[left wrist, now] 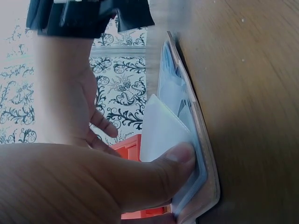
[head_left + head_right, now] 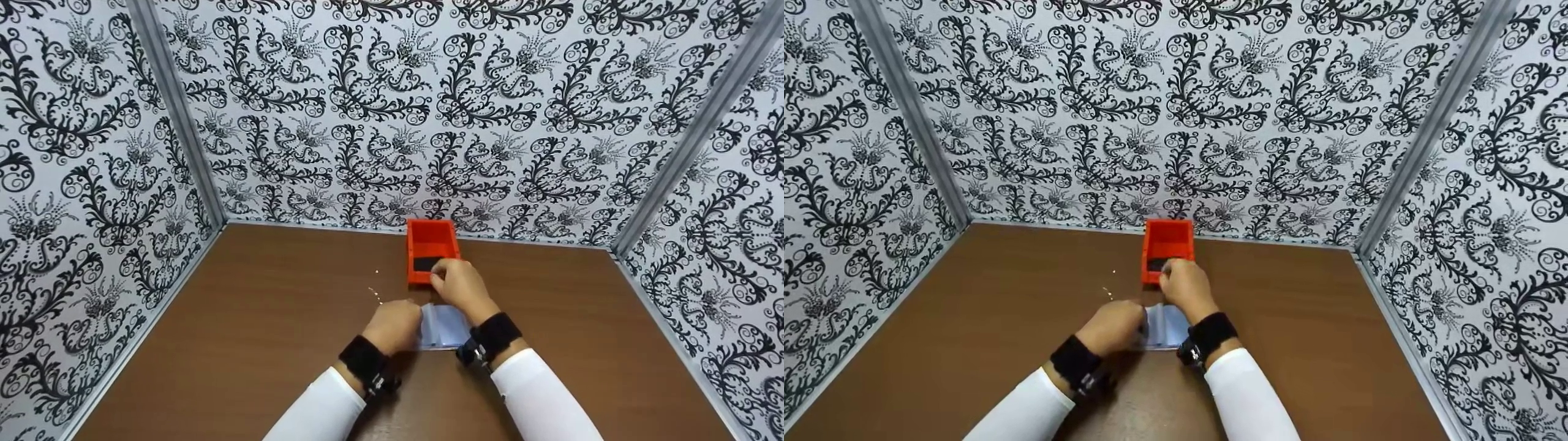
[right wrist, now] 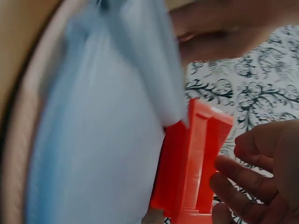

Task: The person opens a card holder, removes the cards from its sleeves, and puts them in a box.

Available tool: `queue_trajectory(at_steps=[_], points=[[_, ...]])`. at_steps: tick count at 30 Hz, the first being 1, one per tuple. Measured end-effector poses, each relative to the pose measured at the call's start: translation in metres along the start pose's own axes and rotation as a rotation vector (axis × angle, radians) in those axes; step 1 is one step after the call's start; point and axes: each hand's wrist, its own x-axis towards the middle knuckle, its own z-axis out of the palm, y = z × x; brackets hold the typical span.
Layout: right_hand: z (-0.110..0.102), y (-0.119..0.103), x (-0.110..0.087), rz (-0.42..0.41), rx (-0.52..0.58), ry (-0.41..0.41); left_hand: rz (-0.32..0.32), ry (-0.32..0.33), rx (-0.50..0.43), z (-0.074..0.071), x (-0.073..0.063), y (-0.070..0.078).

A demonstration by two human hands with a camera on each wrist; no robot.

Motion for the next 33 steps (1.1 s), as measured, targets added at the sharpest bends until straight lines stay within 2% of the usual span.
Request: queue_trajectory(at_steps=[4,8,12,18,24,28,33], points=[[-0.004,0.001,-0.011,0.052,0.117,-0.016,0.0,0.004,0.004,-0.001,0.0,0.0],[-0.007,0.004,-0.022,0.103,0.174,-0.119,-0.01,-0.005,0.0,-0.001,0.0,0.0],[-0.008,0.008,-0.032,0.144,0.169,-0.212,-0.017,-0.02,0.003,0.0,0.0,0.0],[-0.005,0.016,-0.039,0.162,0.122,-0.27,-0.019,-0.024,-0.013,0.002,0.0,0.0],[-0.005,0.018,-0.042,0.193,0.107,-0.265,-0.038,-0.027,-0.001,0.002,0.002,0.003],[-0.006,0.017,-0.042,0.223,0.098,-0.271,-0.073,-0.055,0.002,0.002,0.004,0.004],[-0.007,0.016,-0.042,0.195,0.079,-0.264,-0.084,-0.038,-0.001,0.004,0.004,0.0]])
